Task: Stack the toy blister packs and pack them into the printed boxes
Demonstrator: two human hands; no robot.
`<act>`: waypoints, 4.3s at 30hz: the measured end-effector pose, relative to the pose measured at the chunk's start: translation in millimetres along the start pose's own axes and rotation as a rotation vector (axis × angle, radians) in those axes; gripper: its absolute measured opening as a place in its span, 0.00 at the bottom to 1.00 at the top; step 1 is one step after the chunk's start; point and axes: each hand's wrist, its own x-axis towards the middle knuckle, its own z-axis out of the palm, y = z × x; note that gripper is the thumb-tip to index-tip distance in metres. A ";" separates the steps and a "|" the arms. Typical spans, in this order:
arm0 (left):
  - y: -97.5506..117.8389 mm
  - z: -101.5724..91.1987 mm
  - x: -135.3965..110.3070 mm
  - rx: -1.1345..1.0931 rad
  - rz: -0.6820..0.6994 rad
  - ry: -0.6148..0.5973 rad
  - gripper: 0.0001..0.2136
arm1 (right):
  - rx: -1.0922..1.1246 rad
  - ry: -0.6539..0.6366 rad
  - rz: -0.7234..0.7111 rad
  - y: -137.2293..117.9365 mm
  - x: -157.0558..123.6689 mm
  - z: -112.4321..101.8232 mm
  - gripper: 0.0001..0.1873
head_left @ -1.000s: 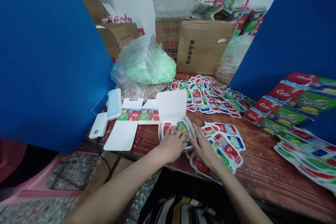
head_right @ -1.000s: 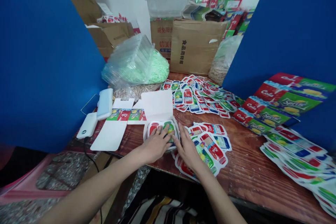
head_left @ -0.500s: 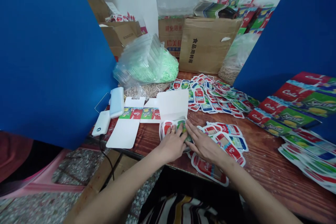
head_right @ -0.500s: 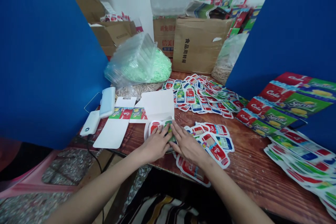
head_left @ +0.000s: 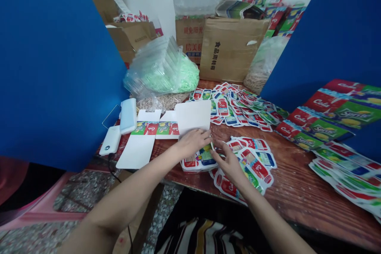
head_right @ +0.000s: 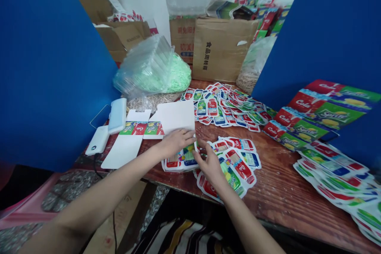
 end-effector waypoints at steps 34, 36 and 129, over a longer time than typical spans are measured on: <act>-13.5 13.1 19.9 0.755 0.548 -0.279 0.07 | 0.100 0.008 0.091 13.2 -0.4 -1.8 0.32; -13.7 14.9 18.8 0.712 0.499 -0.276 0.07 | 0.130 -0.013 0.072 14.2 1.6 -1.6 0.34; 15.5 20.9 -132.3 0.078 -0.070 0.260 0.17 | -0.619 -0.537 -0.710 -12.8 6.0 -37.6 0.23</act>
